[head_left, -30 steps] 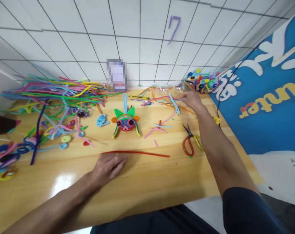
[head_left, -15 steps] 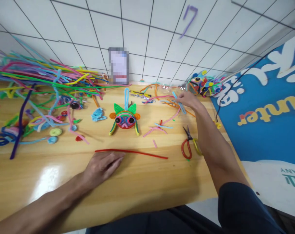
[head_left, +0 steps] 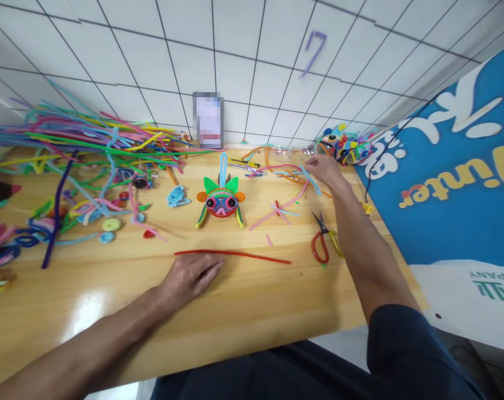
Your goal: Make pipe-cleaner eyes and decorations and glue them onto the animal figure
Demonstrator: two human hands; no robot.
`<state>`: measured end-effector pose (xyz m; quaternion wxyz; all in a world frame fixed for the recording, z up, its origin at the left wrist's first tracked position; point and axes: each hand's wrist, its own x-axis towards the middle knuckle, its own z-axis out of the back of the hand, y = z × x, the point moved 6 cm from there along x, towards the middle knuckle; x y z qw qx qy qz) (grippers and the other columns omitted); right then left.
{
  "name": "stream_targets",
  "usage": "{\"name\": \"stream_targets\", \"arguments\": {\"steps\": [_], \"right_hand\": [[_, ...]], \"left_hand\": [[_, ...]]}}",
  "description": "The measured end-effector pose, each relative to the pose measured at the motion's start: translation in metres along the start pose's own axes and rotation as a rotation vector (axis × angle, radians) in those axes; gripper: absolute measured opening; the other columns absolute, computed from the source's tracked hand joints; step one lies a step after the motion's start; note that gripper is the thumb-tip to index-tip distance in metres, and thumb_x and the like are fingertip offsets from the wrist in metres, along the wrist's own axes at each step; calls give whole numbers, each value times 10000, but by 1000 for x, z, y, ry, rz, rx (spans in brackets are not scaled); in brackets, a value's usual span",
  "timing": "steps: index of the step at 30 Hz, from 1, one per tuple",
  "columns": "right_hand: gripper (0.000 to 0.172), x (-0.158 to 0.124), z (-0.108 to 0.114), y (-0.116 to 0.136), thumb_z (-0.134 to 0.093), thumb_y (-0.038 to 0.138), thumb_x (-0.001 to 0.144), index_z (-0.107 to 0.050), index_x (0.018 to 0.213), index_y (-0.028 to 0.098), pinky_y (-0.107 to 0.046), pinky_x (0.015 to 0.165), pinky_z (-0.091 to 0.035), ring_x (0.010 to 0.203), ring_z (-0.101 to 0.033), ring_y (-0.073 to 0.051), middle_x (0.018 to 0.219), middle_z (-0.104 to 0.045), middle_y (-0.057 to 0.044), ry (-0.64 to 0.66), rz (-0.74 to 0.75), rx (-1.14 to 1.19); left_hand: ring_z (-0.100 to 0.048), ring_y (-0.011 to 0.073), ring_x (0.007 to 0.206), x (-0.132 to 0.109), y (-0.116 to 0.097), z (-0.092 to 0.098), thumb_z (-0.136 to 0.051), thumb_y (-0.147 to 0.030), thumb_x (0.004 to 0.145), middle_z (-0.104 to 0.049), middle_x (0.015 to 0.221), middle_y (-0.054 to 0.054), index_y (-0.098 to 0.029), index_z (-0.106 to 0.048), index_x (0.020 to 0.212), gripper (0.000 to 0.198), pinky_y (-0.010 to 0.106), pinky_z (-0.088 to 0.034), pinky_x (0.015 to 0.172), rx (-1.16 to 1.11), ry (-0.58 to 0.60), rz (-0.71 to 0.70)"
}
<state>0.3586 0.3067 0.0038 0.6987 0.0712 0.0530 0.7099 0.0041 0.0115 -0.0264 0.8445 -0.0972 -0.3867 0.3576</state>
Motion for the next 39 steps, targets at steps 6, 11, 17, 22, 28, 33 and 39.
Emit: {"name": "stream_targets", "arguments": {"steps": [6, 11, 17, 22, 28, 33, 39], "right_hand": [[377, 17, -31, 17, -591, 182, 922, -744, 1264, 138, -446, 1053, -493, 1195, -650, -317, 1320, -724, -175, -44, 29, -17], [310, 23, -42, 26, -566, 119, 913, -794, 1120, 150, -451, 1025, -502, 1162, -657, -313, 1239, -746, -170, -45, -2, -41], [302, 10, -27, 36, -543, 152, 904, -799, 1064, 158, -434, 965, -523, 1109, -671, -316, 1178, -763, -159, -134, 27, -39], [303, -7, -8, 41, -584, 213, 904, -753, 1146, 142, -414, 931, -517, 1081, -678, -313, 1147, -769, -159, -179, 40, 12], [184, -50, 8, 54, -657, 286, 882, -773, 971, 174, -371, 826, -501, 933, -699, -275, 1006, -792, -143, -144, 36, 136], [231, -96, -2, 57, -654, 388, 845, -777, 947, 222, -370, 758, -491, 822, -692, -252, 896, -786, -94, -114, 78, 289], [266, -135, -34, 64, -609, 503, 854, -760, 904, 289, -431, 765, -540, 835, -728, -292, 927, -802, -78, -80, 182, 358]], "left_hand": [[-694, 109, 546, -5, 1, -5, -554, -212, 1044, -778, 723, 27, -149, -704, 990, 172, 189, -509, 548, 2, 0, -2], [-701, 102, 549, -9, 2, -11, -576, -192, 1026, -789, 745, 16, -155, -707, 986, 141, 187, -508, 548, -45, 23, 24], [-752, 125, 620, -12, 5, -16, -553, -184, 1029, -816, 819, 30, -160, -709, 991, 163, 201, -539, 577, -79, 57, 19], [-741, 122, 605, -15, 7, -20, -568, -172, 1017, -811, 809, 23, -173, -714, 997, 147, 204, -528, 572, -97, 75, 37], [-738, 128, 625, -16, 6, -28, -540, -191, 1028, -796, 779, 27, -169, -720, 975, 189, 217, -520, 590, -86, 134, 42], [-758, 128, 694, -17, 10, -33, -513, -210, 1034, -819, 869, 29, -176, -726, 1001, 218, 216, -525, 630, -86, 202, 88], [-750, 129, 694, -19, 10, -34, -503, -235, 1042, -812, 853, 37, -180, -734, 1009, 240, 215, -533, 626, -75, 216, 95]]}}
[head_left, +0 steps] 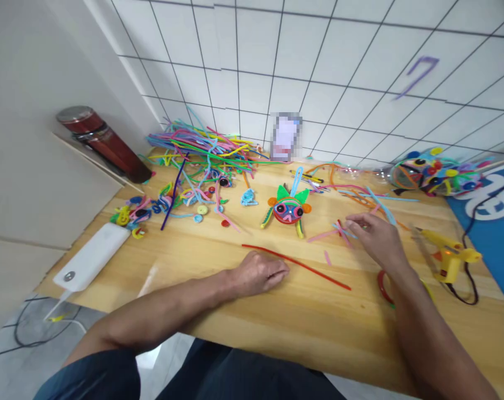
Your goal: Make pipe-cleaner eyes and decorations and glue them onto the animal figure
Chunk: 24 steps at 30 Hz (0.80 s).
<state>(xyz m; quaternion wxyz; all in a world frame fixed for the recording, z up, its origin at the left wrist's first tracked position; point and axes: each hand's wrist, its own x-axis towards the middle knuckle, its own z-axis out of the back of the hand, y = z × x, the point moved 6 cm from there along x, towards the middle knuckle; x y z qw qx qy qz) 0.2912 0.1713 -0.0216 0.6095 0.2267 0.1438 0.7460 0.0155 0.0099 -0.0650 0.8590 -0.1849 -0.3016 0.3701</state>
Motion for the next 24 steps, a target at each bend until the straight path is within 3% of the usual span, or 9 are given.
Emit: {"name": "stream_targets", "arguments": {"steps": [7, 10, 13, 17, 21, 24], "right_hand": [[184, -15, -8, 18, -565, 452, 917, -730, 892, 375, -521, 831, -576, 867, -744, -314, 973, -799, -56, -45, 105, 26], [186, -20, -5, 26, -550, 431, 940, -724, 908, 370, -527, 887, -572, 916, -741, -311, 999, -795, -60, -56, 118, 18], [203, -25, 0, 39, -542, 441, 961, -722, 936, 351, -513, 898, -571, 947, -736, -310, 1034, -791, -75, -66, 144, 4], [179, -40, 2, 72, -556, 415, 978, -714, 940, 339, -482, 849, -575, 910, -738, -294, 995, -790, -69, -27, 260, -7], [148, -67, -14, 105, -569, 333, 1006, -703, 949, 303, -458, 857, -565, 913, -743, -279, 955, -790, -56, 77, 450, -3], [92, -90, -34, 115, -604, 286, 997, -684, 958, 263, -446, 843, -554, 935, -730, -289, 966, -779, -68, 163, 548, -81]], "left_hand": [[-721, 148, 640, -1, -4, 18, -501, -230, 1042, -777, 770, 48, -169, -738, 1001, 248, 246, -520, 588, 199, -195, 15], [-698, 141, 625, -1, -7, 14, -480, -248, 1056, -760, 750, 47, -173, -738, 997, 275, 235, -490, 571, 212, -133, -14], [-678, 140, 627, -2, -18, 4, -456, -272, 1069, -742, 733, 41, -176, -738, 995, 307, 239, -462, 566, 171, -24, -140], [-652, 135, 604, -4, -26, -4, -465, -292, 1076, -732, 726, 33, -182, -725, 910, 327, 257, -422, 536, 123, 72, -190], [-685, 138, 644, -4, -24, -8, -498, -304, 1067, -755, 758, 33, -190, -726, 915, 297, 255, -415, 537, 111, 109, -170], [-685, 139, 631, -4, -26, -8, -513, -300, 1062, -753, 752, 29, -184, -736, 928, 285, 261, -438, 550, 96, 80, -205]]}}
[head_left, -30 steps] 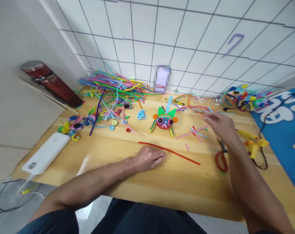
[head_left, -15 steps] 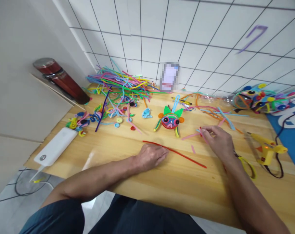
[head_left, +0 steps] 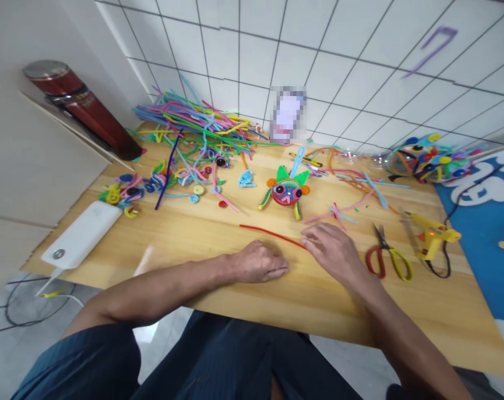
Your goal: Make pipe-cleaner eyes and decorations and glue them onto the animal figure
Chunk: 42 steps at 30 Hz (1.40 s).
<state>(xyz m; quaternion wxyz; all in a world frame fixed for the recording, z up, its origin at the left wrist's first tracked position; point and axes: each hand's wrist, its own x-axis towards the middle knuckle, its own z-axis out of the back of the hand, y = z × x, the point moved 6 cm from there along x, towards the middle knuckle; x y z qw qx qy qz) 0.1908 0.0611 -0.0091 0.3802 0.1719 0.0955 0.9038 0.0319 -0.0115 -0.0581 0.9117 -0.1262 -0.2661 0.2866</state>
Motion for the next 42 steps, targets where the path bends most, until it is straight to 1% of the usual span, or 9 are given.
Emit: {"name": "stream_targets", "arguments": {"steps": [3, 6, 11, 15, 19, 23, 28, 36, 42], "right_hand": [[57, -11, -21, 7, -631, 248, 983, -678, 956, 230, -433, 827, -541, 915, -700, -293, 919, -747, -83, 111, 37, -102], [139, -17, -32, 9, -568, 201, 1010, -662, 913, 231, -409, 833, -524, 892, -667, -276, 875, -714, -83, 158, 46, -146], [218, -19, -29, 12, -471, 171, 1036, -611, 882, 234, -396, 818, -503, 864, -641, -267, 844, -685, -78, 124, 1, -163], [181, -20, -14, 14, -462, 173, 1039, -594, 930, 233, -370, 794, -505, 878, -660, -256, 877, -697, -79, 83, -41, -97], [153, -20, 3, 14, -482, 196, 1041, -619, 993, 247, -343, 815, -509, 919, -680, -232, 950, -718, -67, 44, -51, 36], [152, -16, 11, 14, -502, 210, 1031, -650, 1015, 240, -326, 782, -501, 876, -683, -210, 972, -728, -60, 26, -64, 137], [163, -13, 14, 12, -513, 197, 1014, -673, 1003, 233, -322, 777, -497, 871, -687, -205, 976, -740, -58, 13, -87, 171], [224, -13, 17, 14, -490, 239, 1045, -710, 1004, 228, -350, 841, -517, 938, -689, -231, 1001, -744, -82, 32, -25, 106], [169, -9, 17, 12, -551, 218, 1001, -715, 962, 217, -321, 788, -485, 855, -673, -200, 920, -738, -57, 15, -82, 212]], "left_hand": [[-669, 141, 634, 1, 1, 10, -508, -286, 1061, -722, 739, 36, -171, -740, 927, 292, 261, -476, 584, 23, -105, 52], [-679, 158, 736, 1, 14, 24, -500, -286, 1058, -707, 862, 67, -173, -741, 1013, 269, 261, -522, 655, 119, -183, 247], [-667, 196, 795, 2, 36, 26, -587, -348, 1018, -692, 1015, 101, -177, -743, 1055, 233, 290, -511, 678, 202, -16, 460], [-634, 173, 770, 5, 39, 24, -486, -376, 1070, -657, 874, 61, -169, -729, 906, 359, 271, -450, 677, -66, 51, 472], [-518, 126, 665, 9, 36, 26, -484, -497, 1051, -527, 720, -4, -153, -605, 714, 496, 245, -396, 631, -543, 43, 507], [-371, 94, 583, 4, 39, 22, -526, -626, 995, -415, 649, -44, -139, -669, 824, 536, 224, -295, 543, -925, 40, 690], [-277, 97, 519, 3, 47, 22, -515, -613, 985, -351, 566, -53, -131, -738, 916, 536, 257, -209, 511, -1062, -24, 746], [-250, 66, 446, 2, 42, 12, -690, -652, 861, -370, 538, -66, -128, -728, 897, 527, 232, -156, 440, -1480, 196, 858], [-240, 44, 427, -1, 42, 8, -810, -515, 826, -364, 502, -88, -131, -711, 889, 402, 199, -142, 427, -1507, 172, 843]]}}
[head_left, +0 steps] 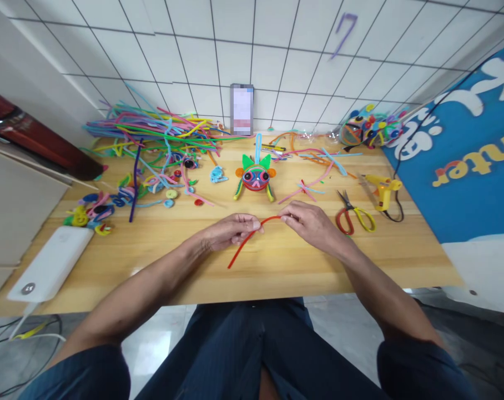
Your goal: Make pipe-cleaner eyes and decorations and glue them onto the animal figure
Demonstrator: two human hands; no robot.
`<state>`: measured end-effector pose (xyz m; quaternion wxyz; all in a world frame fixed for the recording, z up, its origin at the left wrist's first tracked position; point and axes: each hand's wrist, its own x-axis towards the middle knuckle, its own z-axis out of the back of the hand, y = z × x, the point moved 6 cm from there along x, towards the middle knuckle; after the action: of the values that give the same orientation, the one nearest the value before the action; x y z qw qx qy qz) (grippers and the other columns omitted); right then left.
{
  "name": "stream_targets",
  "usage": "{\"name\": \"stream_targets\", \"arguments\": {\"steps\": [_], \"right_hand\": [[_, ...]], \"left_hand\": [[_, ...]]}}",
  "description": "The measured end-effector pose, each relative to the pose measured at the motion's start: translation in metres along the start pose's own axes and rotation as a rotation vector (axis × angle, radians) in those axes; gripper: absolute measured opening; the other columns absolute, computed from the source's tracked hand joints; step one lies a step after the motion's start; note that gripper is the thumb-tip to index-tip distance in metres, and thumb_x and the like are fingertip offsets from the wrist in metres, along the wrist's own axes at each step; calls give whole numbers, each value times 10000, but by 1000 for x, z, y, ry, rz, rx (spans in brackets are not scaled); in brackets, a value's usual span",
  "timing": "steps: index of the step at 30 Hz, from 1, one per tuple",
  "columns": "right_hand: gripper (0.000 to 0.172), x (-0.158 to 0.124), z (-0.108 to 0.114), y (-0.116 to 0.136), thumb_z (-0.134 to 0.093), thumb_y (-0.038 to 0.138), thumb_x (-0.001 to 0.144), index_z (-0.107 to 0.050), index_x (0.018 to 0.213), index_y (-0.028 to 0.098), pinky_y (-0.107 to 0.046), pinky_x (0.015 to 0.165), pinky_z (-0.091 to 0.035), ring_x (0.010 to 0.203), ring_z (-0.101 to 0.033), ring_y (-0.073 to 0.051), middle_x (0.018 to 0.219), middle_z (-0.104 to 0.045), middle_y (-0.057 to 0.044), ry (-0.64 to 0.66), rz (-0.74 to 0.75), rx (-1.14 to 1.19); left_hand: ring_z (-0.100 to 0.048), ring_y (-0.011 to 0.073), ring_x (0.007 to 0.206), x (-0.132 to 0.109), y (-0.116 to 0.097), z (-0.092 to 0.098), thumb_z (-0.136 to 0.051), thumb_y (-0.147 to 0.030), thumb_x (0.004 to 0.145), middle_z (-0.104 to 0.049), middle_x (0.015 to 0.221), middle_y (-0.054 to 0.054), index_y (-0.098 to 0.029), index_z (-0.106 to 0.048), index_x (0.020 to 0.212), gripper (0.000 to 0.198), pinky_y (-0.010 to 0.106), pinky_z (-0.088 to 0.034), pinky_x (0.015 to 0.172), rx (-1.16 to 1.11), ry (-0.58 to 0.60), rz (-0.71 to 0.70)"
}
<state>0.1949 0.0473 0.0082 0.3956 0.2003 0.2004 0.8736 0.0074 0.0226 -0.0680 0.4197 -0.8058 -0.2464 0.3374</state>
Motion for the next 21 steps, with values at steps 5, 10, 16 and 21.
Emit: {"name": "stream_targets", "arguments": {"steps": [5, 10, 16, 21], "right_hand": [[159, 5, -6, -3, -590, 256, 952, -718, 881, 193, -284, 660, -400, 700, -599, -153, 792, -704, -18, 41, -145, 195], [233, 7, -19, -9, -614, 381, 917, -715, 859, 179, -279, 639, -372, 668, -531, -140, 737, -645, 0, 98, -272, 428], [293, 9, -38, -13, -641, 463, 860, -690, 879, 175, -272, 613, -353, 633, -478, -126, 695, -575, 26, 153, -370, 634], [273, 12, -35, -19, -648, 454, 832, -661, 813, 182, -275, 627, -342, 644, -457, -123, 698, -565, 28, 66, -396, 636]], "left_hand": [[-272, 22, 409, 3, -5, 3, -880, -527, 757, -434, 538, -82, -136, -660, 839, 456, 171, -180, 411, -109, -93, -90], [-324, 12, 392, 6, -9, 12, -931, -573, 662, -469, 557, -79, -133, -641, 788, 541, 161, -206, 392, -187, -233, -176], [-338, 17, 371, 8, -7, 23, -950, -566, 618, -474, 517, -82, -143, -628, 758, 550, 167, -219, 394, -225, -352, -242], [-349, 22, 393, 7, -8, 21, -942, -550, 645, -473, 535, -69, -140, -615, 732, 531, 171, -194, 397, -164, -315, -192]]}}
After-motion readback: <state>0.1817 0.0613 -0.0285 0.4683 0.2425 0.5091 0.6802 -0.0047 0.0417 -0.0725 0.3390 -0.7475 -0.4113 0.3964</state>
